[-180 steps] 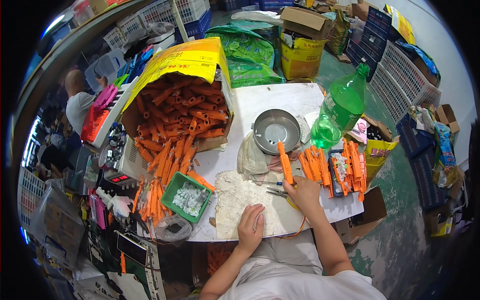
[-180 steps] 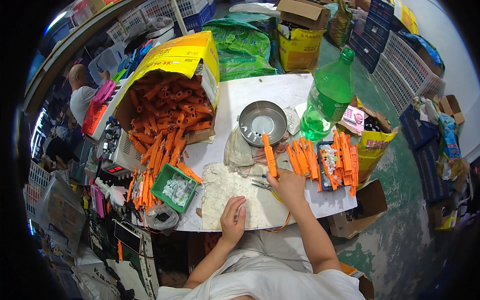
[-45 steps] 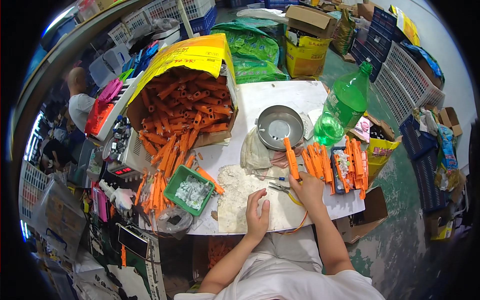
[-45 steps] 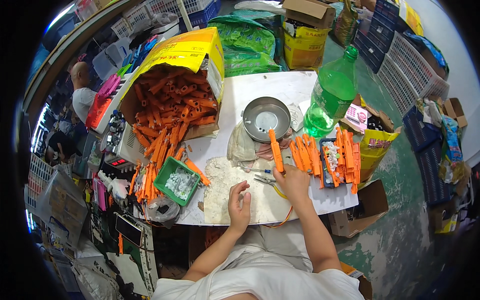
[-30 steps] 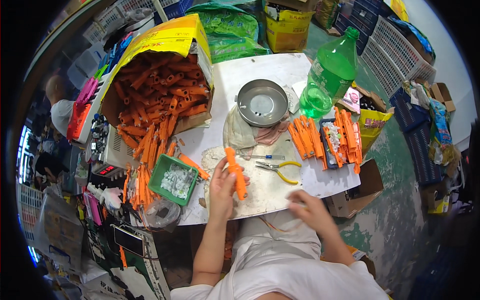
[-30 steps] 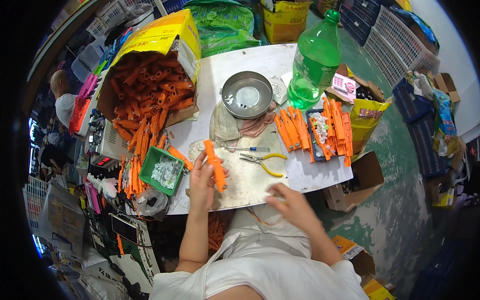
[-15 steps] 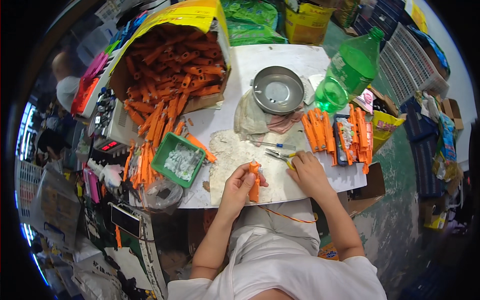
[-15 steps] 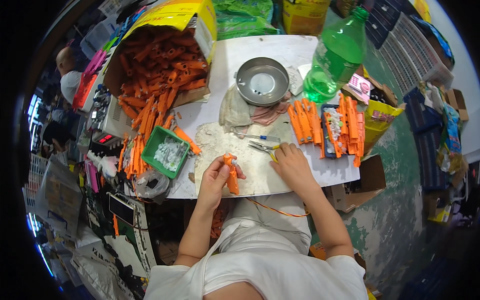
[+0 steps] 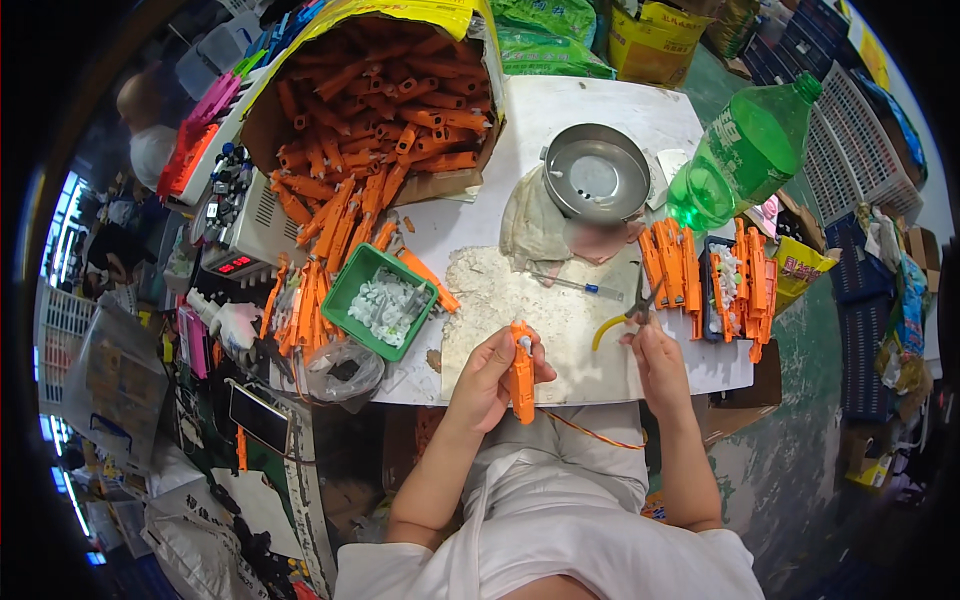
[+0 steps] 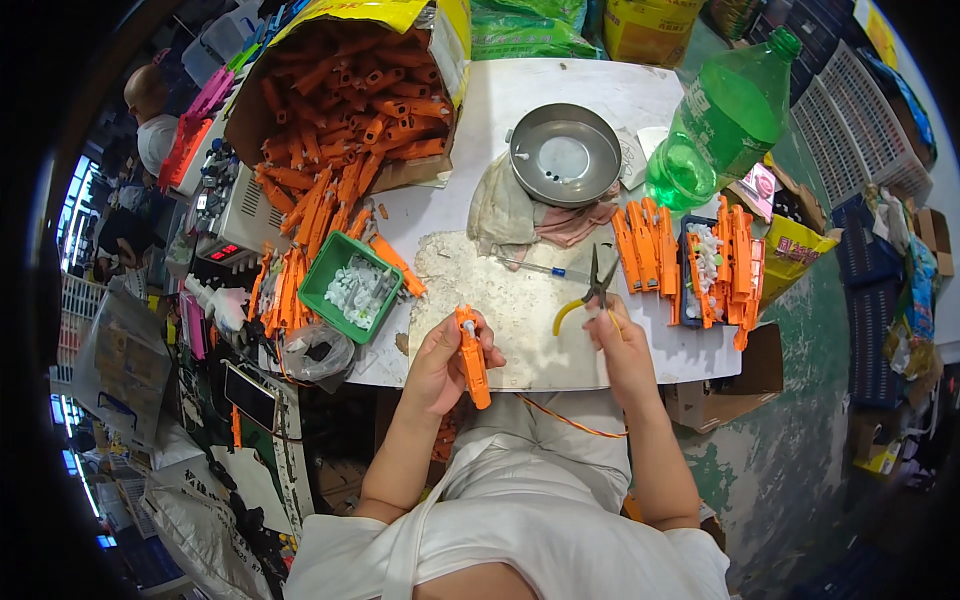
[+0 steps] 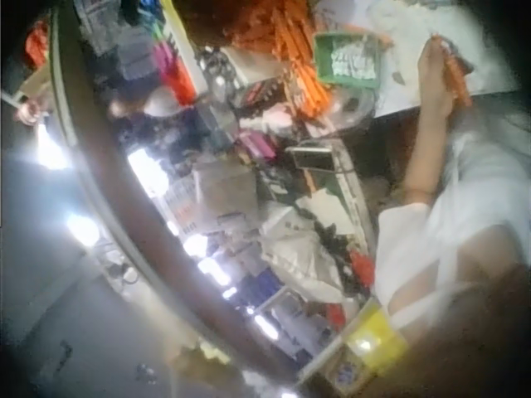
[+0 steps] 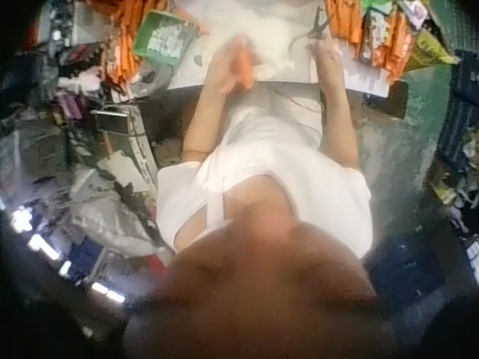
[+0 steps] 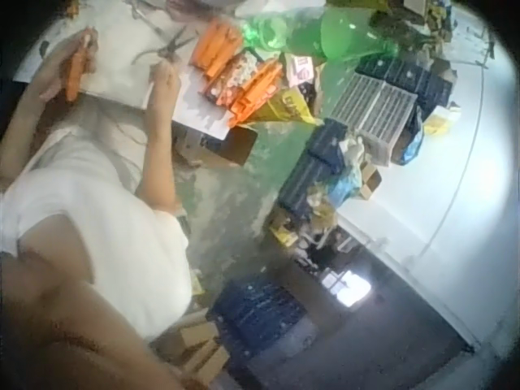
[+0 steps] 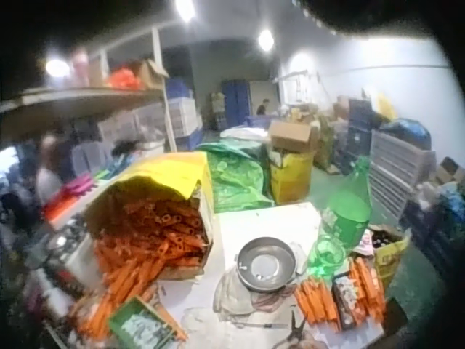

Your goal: The person assembles orange plastic lighters at a cluttered workbench. They insert small white components into the lighter bodies, use a screwdriver to adjust internal parts, and trim excess material with pliers. The person handles the lighters one at a time, placing finished units into a pile on the table.

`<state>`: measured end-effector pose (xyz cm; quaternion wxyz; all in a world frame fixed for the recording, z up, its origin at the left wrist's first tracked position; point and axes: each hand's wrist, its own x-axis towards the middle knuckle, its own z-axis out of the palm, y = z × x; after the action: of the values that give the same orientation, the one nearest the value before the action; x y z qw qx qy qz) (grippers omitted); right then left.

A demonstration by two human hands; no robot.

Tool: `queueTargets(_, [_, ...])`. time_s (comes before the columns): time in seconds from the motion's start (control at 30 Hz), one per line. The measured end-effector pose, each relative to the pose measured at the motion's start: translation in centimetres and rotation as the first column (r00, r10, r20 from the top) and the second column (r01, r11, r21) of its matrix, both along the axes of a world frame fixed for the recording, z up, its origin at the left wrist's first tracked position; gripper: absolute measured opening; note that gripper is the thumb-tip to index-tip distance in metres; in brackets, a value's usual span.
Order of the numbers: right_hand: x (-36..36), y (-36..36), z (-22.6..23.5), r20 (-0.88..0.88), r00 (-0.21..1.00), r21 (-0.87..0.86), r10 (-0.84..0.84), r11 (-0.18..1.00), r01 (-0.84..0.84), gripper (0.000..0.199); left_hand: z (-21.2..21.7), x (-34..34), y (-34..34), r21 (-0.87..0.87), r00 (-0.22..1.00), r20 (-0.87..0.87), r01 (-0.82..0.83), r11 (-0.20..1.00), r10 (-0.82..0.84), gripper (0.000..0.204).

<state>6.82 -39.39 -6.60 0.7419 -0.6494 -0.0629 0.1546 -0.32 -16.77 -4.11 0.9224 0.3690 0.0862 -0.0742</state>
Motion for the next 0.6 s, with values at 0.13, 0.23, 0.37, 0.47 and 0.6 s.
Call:
queueTargets(0.13, [-1.6,1.3,0.8,-0.008,0.988,0.348,0.156,0.926,-0.144,0.038,-0.1,0.3,-0.4,0.017,0.999,-0.031,-0.023,1.0,0.024,0.036])
queueTargets(0.23, [-2.4,1.4,1.3,0.025,0.961,0.212,0.274,0.938,-0.273,0.037,-0.2,0.3,-0.4,0.1,0.998,-0.019,-0.05,0.994,0.052,0.036])
queueTargets(0.37, [-3.7,2.6,4.5,0.305,0.908,-0.41,0.288,0.9,-0.148,0.023,-0.2,0.1,-0.6,0.257,0.99,-0.003,-0.137,0.957,0.142,0.034])
queueTargets(0.47, [-4.2,3.1,4.2,0.481,0.813,-0.57,0.328,0.821,0.006,0.017,-0.3,0.0,-0.7,0.342,0.983,0.04,-0.181,0.922,0.178,0.033])
queueTargets(0.6, [-4.3,3.8,4.3,0.569,0.744,-0.611,0.35,0.785,0.098,0.016,-0.2,-0.1,-0.9,0.408,0.977,0.108,-0.21,0.889,0.182,0.032])
